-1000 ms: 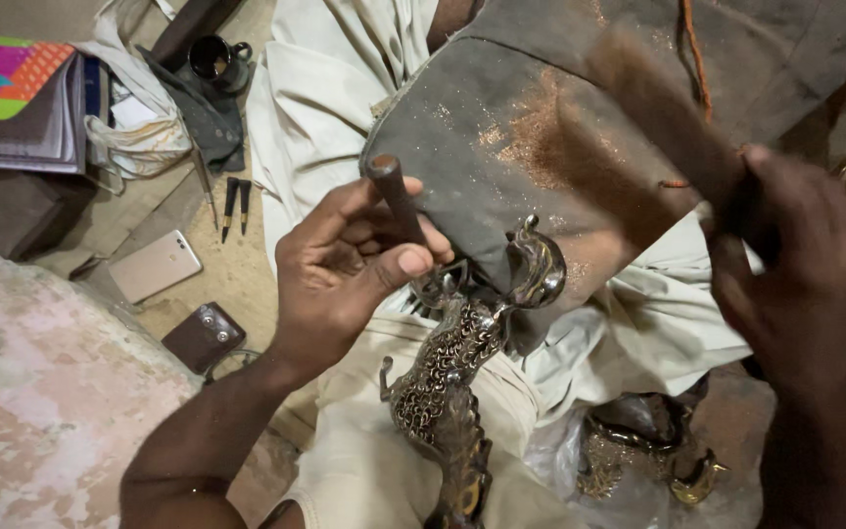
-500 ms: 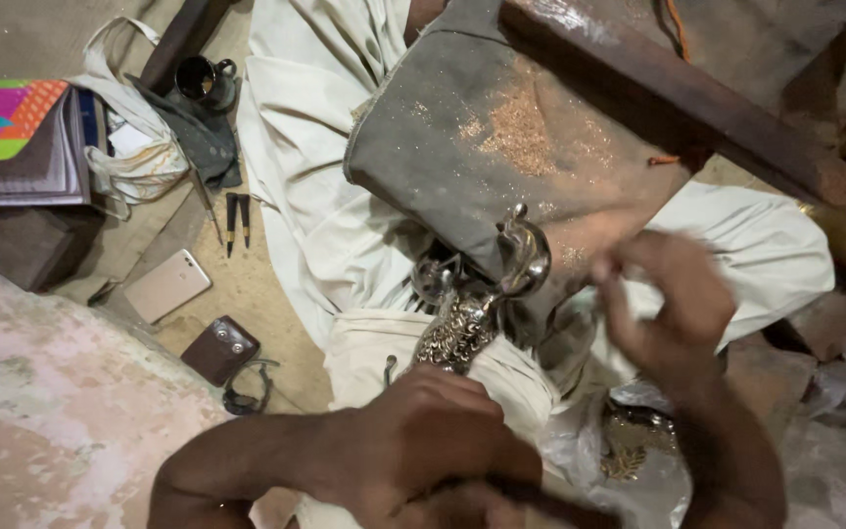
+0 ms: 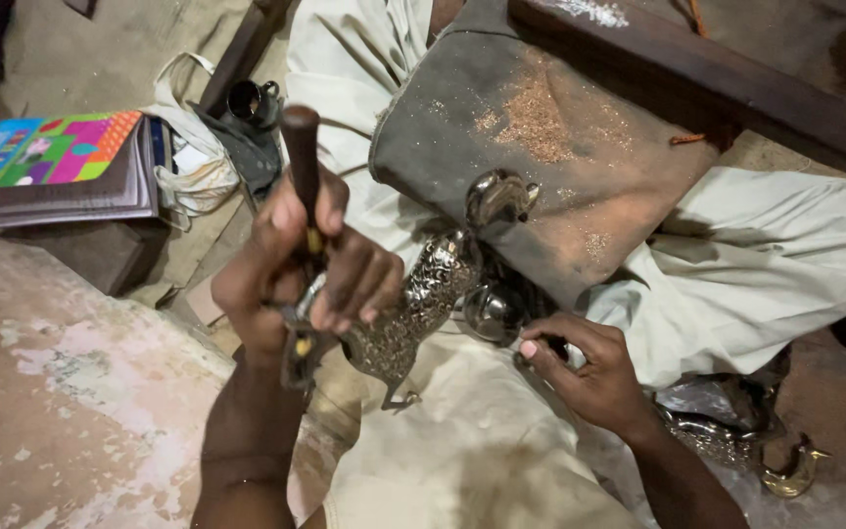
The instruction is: The person sits on the floor holding a brass animal figurine against a sandbag on their lap. They position a metal punch against the figurine's surface and strike it with a wooden mallet, repositioning the punch repeatedly to work the ornate detailing, and turn the figurine to reach different areas.
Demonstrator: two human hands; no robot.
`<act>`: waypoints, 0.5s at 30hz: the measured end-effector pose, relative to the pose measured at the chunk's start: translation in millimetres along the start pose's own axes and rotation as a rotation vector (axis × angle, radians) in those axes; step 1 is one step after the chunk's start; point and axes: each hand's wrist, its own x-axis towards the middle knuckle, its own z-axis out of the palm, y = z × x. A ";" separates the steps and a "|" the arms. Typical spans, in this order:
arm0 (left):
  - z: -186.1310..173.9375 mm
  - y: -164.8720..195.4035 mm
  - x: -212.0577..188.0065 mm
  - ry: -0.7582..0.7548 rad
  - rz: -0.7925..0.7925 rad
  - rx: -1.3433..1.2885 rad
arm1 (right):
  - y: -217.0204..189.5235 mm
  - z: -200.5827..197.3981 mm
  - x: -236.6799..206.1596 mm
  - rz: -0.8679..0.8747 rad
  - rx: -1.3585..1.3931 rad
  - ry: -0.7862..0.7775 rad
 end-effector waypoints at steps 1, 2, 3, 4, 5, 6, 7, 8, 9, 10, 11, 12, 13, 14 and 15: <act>-1.2 1.9 5.3 -0.016 0.010 -0.011 | -0.5 0.9 -0.7 -0.001 0.000 -0.004; -0.5 3.7 8.3 -0.013 0.009 -0.024 | -1.7 2.2 -1.1 -0.002 0.001 -0.011; -0.2 5.6 10.7 -0.009 0.009 -0.037 | -3.7 4.2 -1.4 -0.006 0.001 -0.020; 0.3 7.8 12.0 0.010 -0.003 -0.053 | -6.5 7.2 -1.6 0.021 -0.015 -0.015; 0.0 8.3 13.1 0.003 -0.008 -0.061 | -9.9 11.0 -1.7 0.048 -0.030 -0.012; -0.5 9.6 12.7 -0.005 -0.013 -0.069 | -13.9 15.3 -1.8 0.075 -0.046 -0.011; -2.1 8.6 13.4 -0.040 -0.009 -0.067 | -18.3 19.9 -1.8 0.108 -0.041 0.008; -3.0 9.1 11.1 -0.048 -0.009 -0.064 | -22.9 24.3 -1.6 0.141 -0.036 0.027; -4.3 9.3 9.3 -0.056 -0.009 -0.061 | -27.7 28.3 -1.1 0.176 -0.029 0.045; -4.5 9.4 6.2 -0.040 -0.014 -0.060 | -32.4 31.8 -0.3 0.175 -0.068 0.031; -4.7 10.3 4.0 -0.031 -0.016 -0.058 | -36.9 34.9 0.8 0.170 -0.109 0.020; -3.7 11.1 1.6 -0.022 -0.019 -0.057 | -41.2 38.0 2.1 0.165 -0.150 0.013; -2.0 12.0 0.0 -0.015 -0.021 -0.057 | -45.2 41.3 3.6 0.061 -0.187 0.040; 0.9 13.0 -1.7 -0.011 -0.022 -0.052 | -48.9 44.9 5.0 -0.042 -0.222 0.064; 4.2 13.8 -2.9 -0.007 -0.023 -0.047 | -52.2 48.7 6.3 -0.144 -0.256 0.090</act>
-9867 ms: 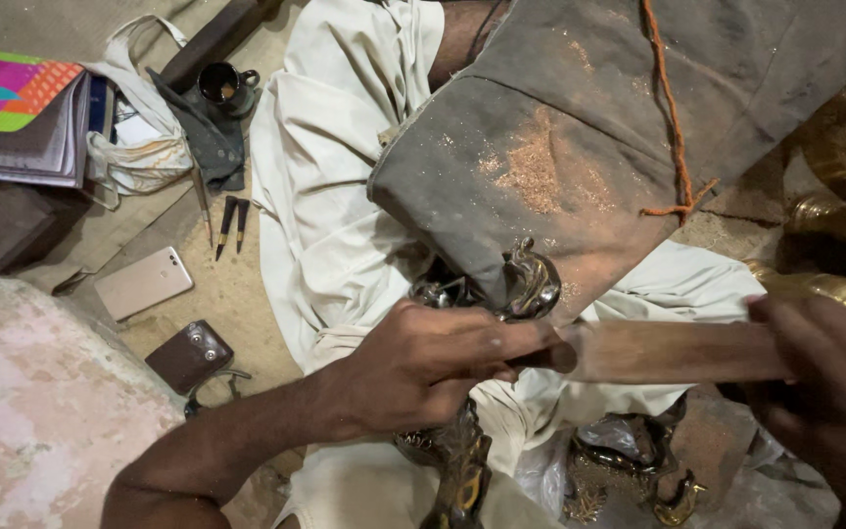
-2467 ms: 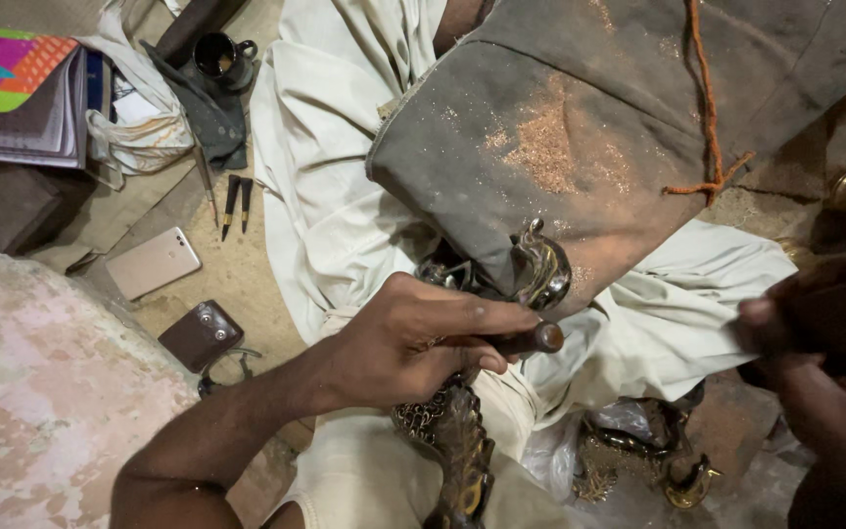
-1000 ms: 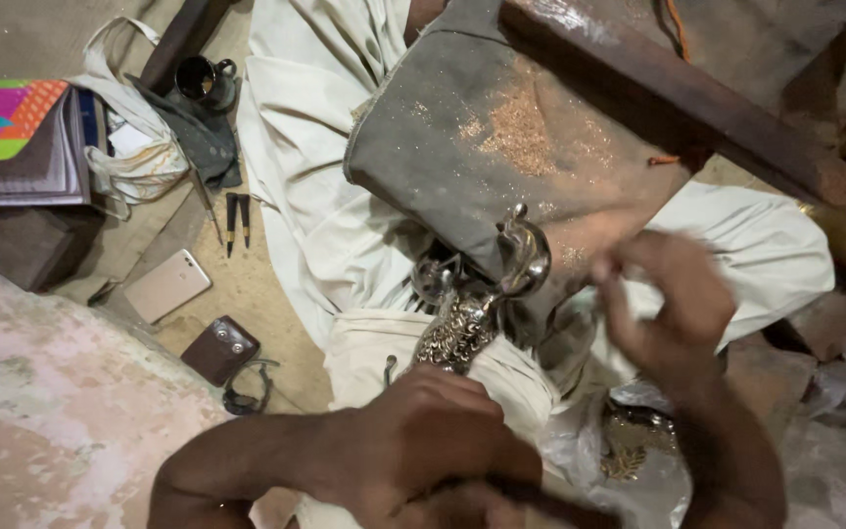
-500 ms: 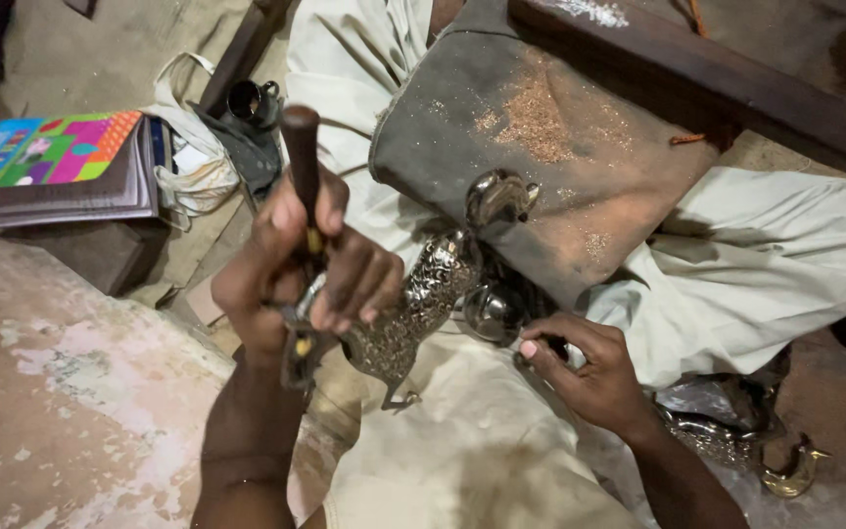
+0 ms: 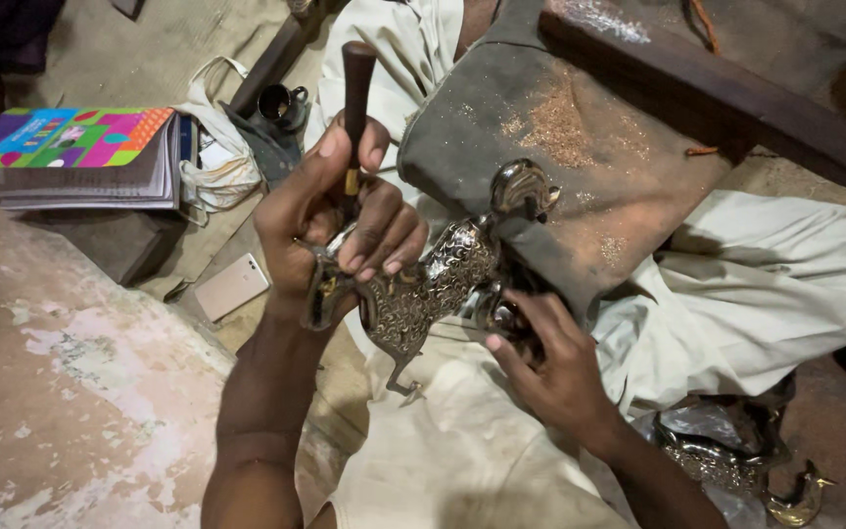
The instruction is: The person sits on the floor holding a brass animal figurine against a sandbag on their lap. They position a metal punch against the figurine's surface and strike it with a wooden mallet, repositioning the punch repeatedly to work the ornate detailing, and turn the figurine to reach different areas.
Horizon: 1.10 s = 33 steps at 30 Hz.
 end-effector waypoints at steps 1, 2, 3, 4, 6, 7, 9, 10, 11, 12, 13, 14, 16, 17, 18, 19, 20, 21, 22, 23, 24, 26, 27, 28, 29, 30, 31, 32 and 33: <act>4.0 0.5 -1.1 -0.002 0.001 0.010 | -3.6 3.1 1.3 0.055 0.013 -0.021; 7.7 0.4 -0.9 -0.014 0.003 0.022 | -6.6 6.0 2.1 0.109 0.026 -0.040; 11.5 0.3 -1.3 -0.026 0.006 0.034 | -9.2 8.4 2.4 0.162 0.040 -0.058; 14.9 -0.2 -1.8 -0.045 0.011 0.047 | -11.2 9.9 1.9 0.230 0.115 -0.087; 21.5 -0.2 -5.5 -0.060 0.002 0.075 | -13.7 10.0 -1.0 0.364 0.260 -0.145; 25.5 -0.5 -9.6 -0.056 -0.015 0.090 | -14.2 8.5 -3.3 0.197 0.170 -0.117; 33.4 -2.0 -13.6 -0.053 -0.045 0.108 | -14.2 3.3 -8.2 -0.126 -0.015 -0.066; 38.0 -2.2 -13.6 -0.056 -0.057 0.115 | -13.7 0.0 -10.2 0.005 0.041 -0.116; 43.3 -1.9 -13.1 -0.050 -0.074 0.117 | -13.2 -3.5 -11.5 0.134 0.102 -0.165; 49.7 -0.7 -11.4 -0.044 -0.091 0.118 | -12.7 -7.1 -12.1 0.263 0.169 -0.216; 57.1 1.2 -10.2 -0.027 -0.114 0.114 | -12.4 -10.6 -11.9 0.268 0.173 -0.219; 65.5 3.8 -8.7 -0.008 -0.137 0.113 | -12.4 -13.8 -11.1 0.272 0.178 -0.222; 82.6 13.4 -6.6 -0.076 -0.139 0.112 | -13.4 -20.2 -7.8 0.223 0.207 -0.212; 91.6 17.0 -7.8 -0.105 -0.138 0.109 | -14.3 -23.7 -5.7 0.174 0.227 -0.202; 100.8 19.3 -13.0 -0.061 -0.120 0.154 | -15.2 -27.9 -3.3 0.120 0.246 -0.194; 110.3 22.0 -21.3 -0.016 -0.098 0.201 | -15.9 -33.4 -0.6 0.020 0.238 -0.161; 115.9 22.6 -28.1 0.049 -0.068 0.239 | -16.1 -40.4 2.2 -0.079 0.231 -0.131; 120.0 23.4 -35.9 0.115 -0.041 0.279 | -15.7 -48.8 5.5 -0.175 0.225 -0.103; 122.2 20.7 -44.2 0.202 -0.005 0.308 | -14.6 -58.5 9.2 -0.090 0.169 -0.044; 121.6 19.6 -50.7 0.294 0.033 0.337 | -12.7 -68.9 13.8 -0.006 0.115 0.009; 116.4 22.5 -54.9 0.228 -0.025 0.342 | -10.1 -79.3 19.5 0.004 0.000 0.101; 100.3 27.7 -57.1 0.106 -0.124 0.360 | -3.0 -99.2 33.8 -0.044 -0.222 0.220; 94.9 21.3 -59.3 0.045 -0.049 0.541 | 1.1 -108.1 40.8 -0.096 -0.335 0.253; 87.7 15.1 -58.9 -0.064 -0.014 0.706 | 5.2 -115.7 46.9 -0.135 -0.461 0.307; 81.7 7.2 -58.5 -0.167 0.039 0.864 | 9.1 -121.8 51.9 -0.168 -0.589 0.359; 74.2 -1.2 -55.6 -0.317 0.052 0.999 | 12.8 -126.6 56.0 -0.191 -0.611 0.365; 69.9 -14.1 -54.4 -0.382 0.097 1.006 | 16.2 -130.5 59.6 -0.213 -0.637 0.373; 65.8 -28.0 -50.6 -0.456 0.144 1.012 | 19.3 -133.7 62.9 -0.234 -0.667 0.389; 62.6 -38.4 -48.4 -0.536 0.192 1.016 | 22.0 -136.4 66.1 -0.225 -0.677 0.376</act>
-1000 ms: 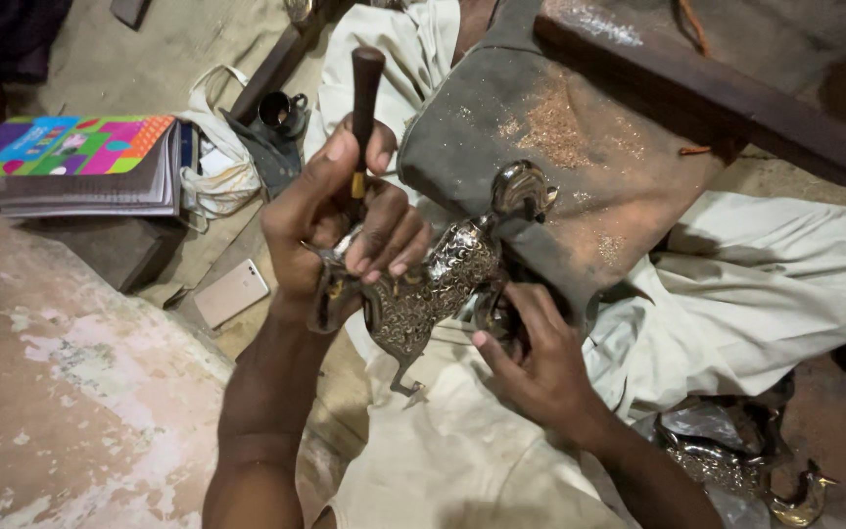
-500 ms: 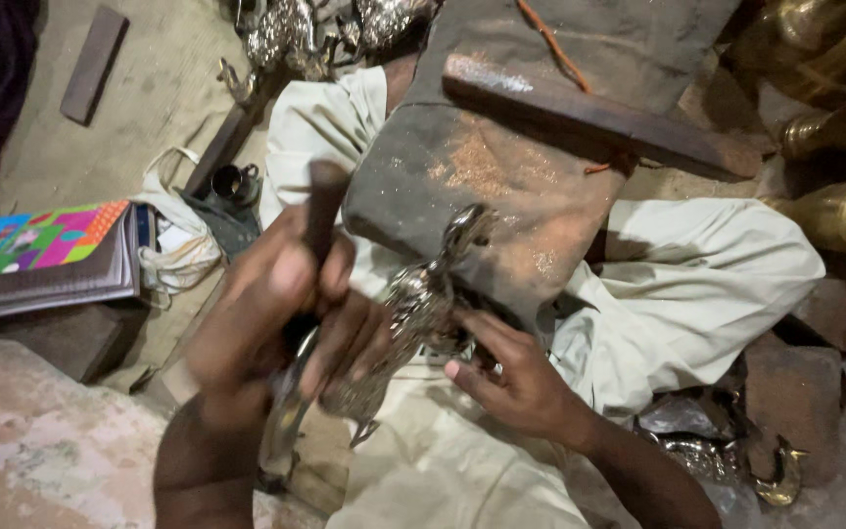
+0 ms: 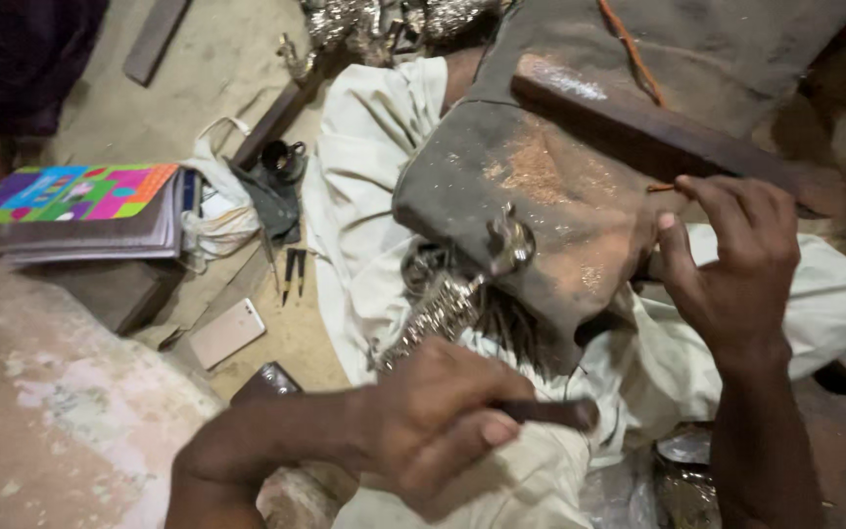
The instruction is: The person sits on the floor holding a brass animal figurine against a sandbag on their lap. They position a metal punch against the figurine's surface and strike it with a wooden mallet, repositioning the punch repeatedly to work the ornate detailing, and turn the figurine to reach different areas.
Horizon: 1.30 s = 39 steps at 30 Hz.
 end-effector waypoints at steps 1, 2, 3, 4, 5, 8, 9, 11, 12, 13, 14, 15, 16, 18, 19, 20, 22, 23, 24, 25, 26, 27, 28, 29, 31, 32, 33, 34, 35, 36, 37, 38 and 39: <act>6.3 -5.4 0.3 -0.023 0.010 0.059 | 3.6 0.8 2.8 0.006 -0.010 -0.017; 12.8 -8.5 0.7 -0.046 0.019 0.116 | 6.8 1.3 5.7 0.014 -0.020 -0.036; 17.7 -11.1 2.8 -0.072 0.023 0.159 | 9.7 1.6 8.9 0.020 -0.014 -0.046; 21.8 -12.6 5.5 -0.098 0.028 0.203 | 12.4 1.6 12.3 0.022 -0.009 -0.061; 25.9 -13.5 9.6 -0.122 0.030 0.237 | 14.9 1.3 16.2 0.015 -0.012 -0.065; 28.2 -13.0 19.8 -0.148 0.018 0.297 | 21.9 0.0 30.1 -0.018 -0.040 -0.054; 28.5 -12.6 22.4 -0.148 0.011 0.305 | 24.1 -0.3 35.3 -0.017 -0.090 -0.061; 27.6 -15.4 28.2 -0.102 0.029 0.273 | 28.8 -0.8 46.0 -0.013 -0.191 -0.068; 27.3 -15.9 29.5 -0.073 0.031 0.253 | 31.3 -0.9 51.2 -0.027 -0.243 -0.103; 26.1 -16.7 29.9 -0.045 0.020 0.228 | 33.7 -0.9 56.2 -0.042 -0.292 -0.133; 23.1 -18.0 29.9 -0.018 0.012 0.210 | 35.9 -0.6 60.6 -0.059 -0.338 -0.157; 20.1 -19.5 29.7 0.011 0.005 0.189 | 37.9 -0.1 64.5 -0.052 -0.315 -0.190; 15.2 -20.4 28.5 0.032 0.009 0.160 | 39.5 0.5 67.8 -0.039 -0.294 -0.228; 3.9 -21.4 25.5 0.077 0.013 0.089 | 41.4 2.3 73.0 -0.031 -0.301 -0.292; -1.9 -21.5 24.0 0.096 0.019 0.059 | 41.8 3.4 75.1 -0.047 -0.328 -0.304; -8.3 -22.5 22.9 0.111 0.031 0.035 | 41.6 4.5 76.9 -0.039 -0.325 -0.309; -19.5 -23.9 20.3 0.114 0.019 -0.020 | 39.8 6.7 80.1 0.003 -0.287 -0.335; -23.2 -25.3 19.4 0.109 -0.002 -0.053 | 38.2 7.7 81.7 0.033 -0.257 -0.354; -27.1 -27.4 18.7 0.102 -0.021 -0.082 | 36.2 8.6 83.4 0.063 -0.228 -0.372; -30.4 -30.7 18.0 0.146 -0.004 -0.077 | 33.9 9.3 85.5 0.088 -0.201 -0.380; -34.2 -34.2 16.9 0.191 0.007 -0.076 | 31.3 9.8 87.9 0.117 -0.171 -0.393; -36.6 -37.5 15.0 0.234 0.014 -0.078 | 28.5 10.1 90.6 0.101 -0.125 -0.394; -41.5 -41.3 11.8 0.289 -0.071 -0.059 | 25.5 10.3 93.5 0.085 -0.078 -0.394; -47.9 -46.0 7.6 0.342 -0.159 -0.038 | 22.2 10.4 96.5 0.069 -0.028 -0.396; -61.3 -56.1 -0.5 0.602 -0.246 -0.040 | 14.4 10.5 101.3 0.344 0.254 -0.487; -70.5 -61.4 -6.2 0.646 -0.283 -0.050 | 10.0 10.2 102.8 0.482 0.392 -0.527; -78.4 -65.2 -11.7 0.689 -0.314 -0.055 | 5.5 9.6 103.5 0.417 0.296 -0.559; -83.4 -67.9 -16.7 0.732 -0.370 -0.182 | 0.9 8.4 103.2 0.349 0.201 -0.585; -87.0 -69.5 -21.2 0.770 -0.426 -0.312 | -3.6 6.6 102.1 0.283 0.106 -0.609; -87.9 -70.7 -24.4 0.803 -0.481 -0.443 | -7.9 4.0 100.2 0.288 0.131 -0.623; -87.0 -71.7 -26.2 0.797 -0.501 -0.506 | -11.5 0.6 97.9 0.291 0.155 -0.633; -85.0 -72.3 -27.4 0.789 -0.519 -0.566 | -14.3 -3.8 95.3 0.293 0.179 -0.641; -81.9 -72.3 -27.9 0.781 -0.539 -0.625 | -16.0 -9.0 92.9 0.334 0.164 -0.662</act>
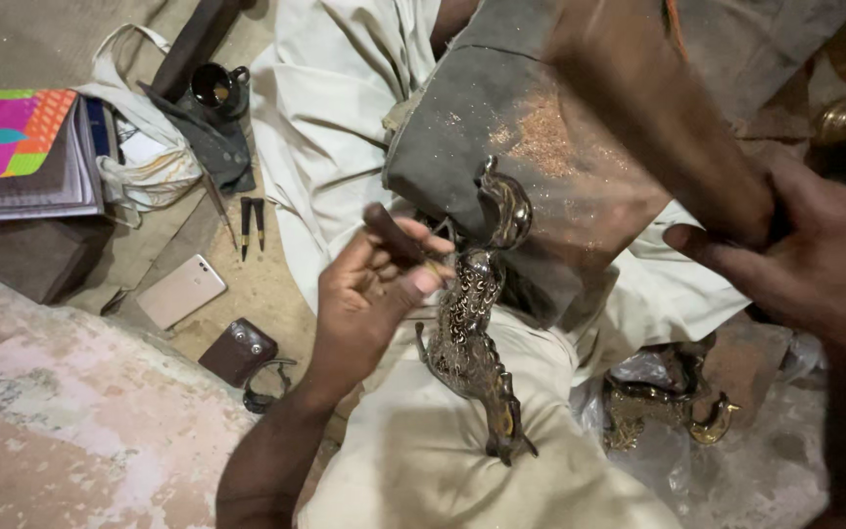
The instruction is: The person sits on the floor holding a brass animal figurine against a sandbag on their lap. They position a metal punch against the figurine's surface and strike it with a wooden mallet, repositioning the punch repeatedly to work the ornate detailing, and turn the figurine to reach different areas.
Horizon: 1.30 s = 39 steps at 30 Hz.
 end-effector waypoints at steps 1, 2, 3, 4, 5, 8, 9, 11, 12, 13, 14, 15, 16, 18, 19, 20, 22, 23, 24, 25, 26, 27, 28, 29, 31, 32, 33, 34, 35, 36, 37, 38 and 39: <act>1.7 -2.0 -1.9 -0.012 -0.020 0.017 | -0.1 -3.0 -5.2 0.046 -0.003 -0.019; 3.9 -4.1 -3.8 -0.023 -0.041 0.033 | 0.8 -6.3 -9.6 0.092 -0.008 -0.040; 5.6 -5.7 -4.8 -0.035 -0.060 0.049 | 2.5 -9.5 -13.1 -0.010 -0.093 -0.024; 6.4 -6.4 -5.3 -0.043 -0.059 0.038 | 4.8 -12.2 -15.7 -0.111 -0.177 -0.006; 7.1 -6.9 -5.7 -0.049 -0.057 0.027 | 7.7 -14.0 -17.5 -0.125 -0.214 -0.013; 5.3 -5.5 -3.3 -0.105 -0.031 0.081 | 18.6 -15.2 -21.5 0.001 -0.227 -0.074; 4.4 -4.4 -1.8 -0.132 -0.019 0.114 | 22.6 -14.9 -23.1 0.096 -0.195 -0.133; 2.7 -1.9 1.1 -0.175 0.014 0.193 | 30.5 -13.9 -27.1 0.287 -0.129 -0.249; 2.0 -0.6 2.5 -0.194 0.030 0.232 | 34.1 -13.2 -29.5 0.186 0.037 -0.207; 1.3 1.0 4.1 -0.228 0.056 0.277 | 37.3 -12.7 -31.8 0.086 0.203 -0.165; 0.3 2.6 5.9 -0.266 0.083 0.322 | 40.2 -12.4 -34.1 -0.013 0.370 -0.118; -0.2 4.0 8.2 -0.305 0.110 0.367 | 42.7 -12.5 -36.2 -0.006 0.330 -0.147; -1.2 5.3 10.7 -0.350 0.157 0.365 | 44.6 -13.1 -37.9 0.004 0.289 -0.179; -2.7 7.7 15.6 -0.436 0.254 0.357 | 46.7 -14.9 -39.8 0.026 0.188 -0.226; -3.8 8.8 18.1 -0.439 0.267 0.381 | 46.8 -16.2 -40.1 0.036 0.128 -0.237; -4.2 9.7 19.8 -0.443 0.284 0.404 | 46.3 -17.6 -39.9 0.044 0.067 -0.246; -8.0 12.4 23.7 -0.454 0.278 0.440 | 43.4 -20.7 -38.6 0.066 0.119 -0.281; -9.7 13.8 24.7 -0.461 0.251 0.451 | 41.3 -21.7 -37.5 0.079 0.148 -0.303; -12.0 15.1 25.3 -0.470 0.223 0.460 | 38.7 -22.2 -36.0 0.065 0.235 -0.282; -13.3 16.1 25.6 -0.477 0.221 0.442 | 35.8 -22.2 -34.1 0.055 0.323 -0.262; -14.3 16.5 25.1 -0.486 0.222 0.424 | 32.9 -22.2 -31.9 0.046 0.409 -0.240; -15.5 16.9 25.5 -0.495 0.228 0.408 | 30.1 -22.4 -29.4 0.082 0.208 -0.244; -16.3 16.8 26.2 -0.490 0.240 0.418 | 27.4 -23.1 -26.9 0.116 0.009 -0.244; -17.0 16.6 25.9 -0.484 0.249 0.427 | 25.0 -24.1 -24.5 0.151 -0.190 -0.244; -18.3 15.8 25.7 -0.489 0.253 0.432 | 21.1 -26.7 -20.6 0.112 -0.153 -0.270; -19.4 15.6 25.1 -0.496 0.251 0.428 | 19.6 -28.1 -19.2 0.091 -0.134 -0.282; -20.2 15.3 25.0 -0.502 0.248 0.424 | 18.4 -29.3 -18.1 0.071 -0.114 -0.295; -21.2 14.8 24.9 -0.507 0.255 0.417 | 17.4 -30.4 -17.2 0.050 -0.093 -0.309; -22.2 14.6 24.9 -0.513 0.264 0.411 | 16.6 -31.2 -16.4 0.029 -0.073 -0.321; -23.2 14.3 25.2 -0.520 0.274 0.404 | 16.1 -31.8 -15.8 0.020 -0.193 -0.343; -24.1 14.1 25.3 -0.515 0.273 0.401 | 15.6 -32.4 -15.2 0.012 -0.312 -0.363; -24.8 14.0 25.4 -0.510 0.268 0.398 | 15.1 -32.9 -14.7 -0.054 -0.378 -0.349; -25.3 13.6 25.3 -0.503 0.261 0.393 | 14.7 -33.6 -14.3 -0.118 -0.446 -0.330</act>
